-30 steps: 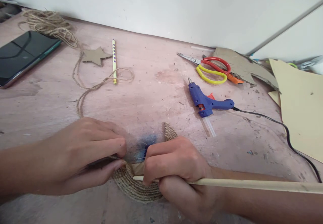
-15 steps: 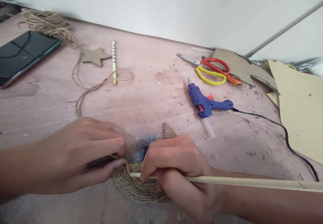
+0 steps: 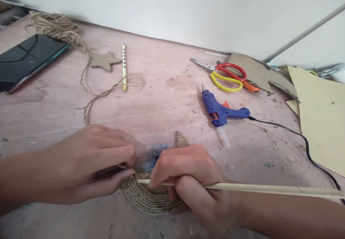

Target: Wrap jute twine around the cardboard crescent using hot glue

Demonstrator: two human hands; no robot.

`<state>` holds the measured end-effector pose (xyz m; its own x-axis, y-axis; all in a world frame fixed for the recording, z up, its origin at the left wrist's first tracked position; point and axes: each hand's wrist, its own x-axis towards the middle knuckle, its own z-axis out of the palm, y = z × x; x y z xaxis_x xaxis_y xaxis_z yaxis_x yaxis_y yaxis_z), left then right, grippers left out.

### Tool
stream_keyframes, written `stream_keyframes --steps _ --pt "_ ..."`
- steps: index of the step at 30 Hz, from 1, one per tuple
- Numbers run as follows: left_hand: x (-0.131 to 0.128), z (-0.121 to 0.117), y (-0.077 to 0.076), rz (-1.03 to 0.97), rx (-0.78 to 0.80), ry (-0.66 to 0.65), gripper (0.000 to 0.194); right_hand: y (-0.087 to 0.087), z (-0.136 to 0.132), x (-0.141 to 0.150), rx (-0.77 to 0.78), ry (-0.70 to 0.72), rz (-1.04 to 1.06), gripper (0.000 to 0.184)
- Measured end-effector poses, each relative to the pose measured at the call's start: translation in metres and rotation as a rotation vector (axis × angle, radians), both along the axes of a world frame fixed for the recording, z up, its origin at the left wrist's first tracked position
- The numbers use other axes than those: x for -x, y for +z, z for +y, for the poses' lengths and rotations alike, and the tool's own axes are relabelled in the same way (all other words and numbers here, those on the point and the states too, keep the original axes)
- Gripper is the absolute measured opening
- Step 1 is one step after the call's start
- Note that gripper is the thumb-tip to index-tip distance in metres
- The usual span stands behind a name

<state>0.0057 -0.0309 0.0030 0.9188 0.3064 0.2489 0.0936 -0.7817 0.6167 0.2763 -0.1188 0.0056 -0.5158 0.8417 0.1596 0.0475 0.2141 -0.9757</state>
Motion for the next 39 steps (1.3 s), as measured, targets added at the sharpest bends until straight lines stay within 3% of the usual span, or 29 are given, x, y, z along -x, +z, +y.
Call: stream_keyframes --steps 5,30,34,36,39 --pt "0.0 0.001 0.0 0.022 -0.001 0.014 0.021 0.0 -0.002 0.003 -0.011 -0.063 0.002 0.034" --pt "-0.001 0.002 0.0 -0.007 -0.069 0.041 0.021 0.0 0.007 0.01 -0.087 -0.079 -0.011 0.034" --pt "-0.003 0.003 -0.001 -0.005 -0.085 0.045 0.021 -0.004 0.0 0.01 -0.031 -0.107 0.038 0.034" --pt "-0.001 0.003 0.0 -0.013 -0.133 0.055 0.021 -0.005 -0.005 0.009 0.056 -0.156 0.139 0.034" --pt "0.004 -0.001 0.002 -0.081 -0.389 0.129 0.016 -0.001 -0.006 0.005 0.075 -0.308 0.186 0.036"
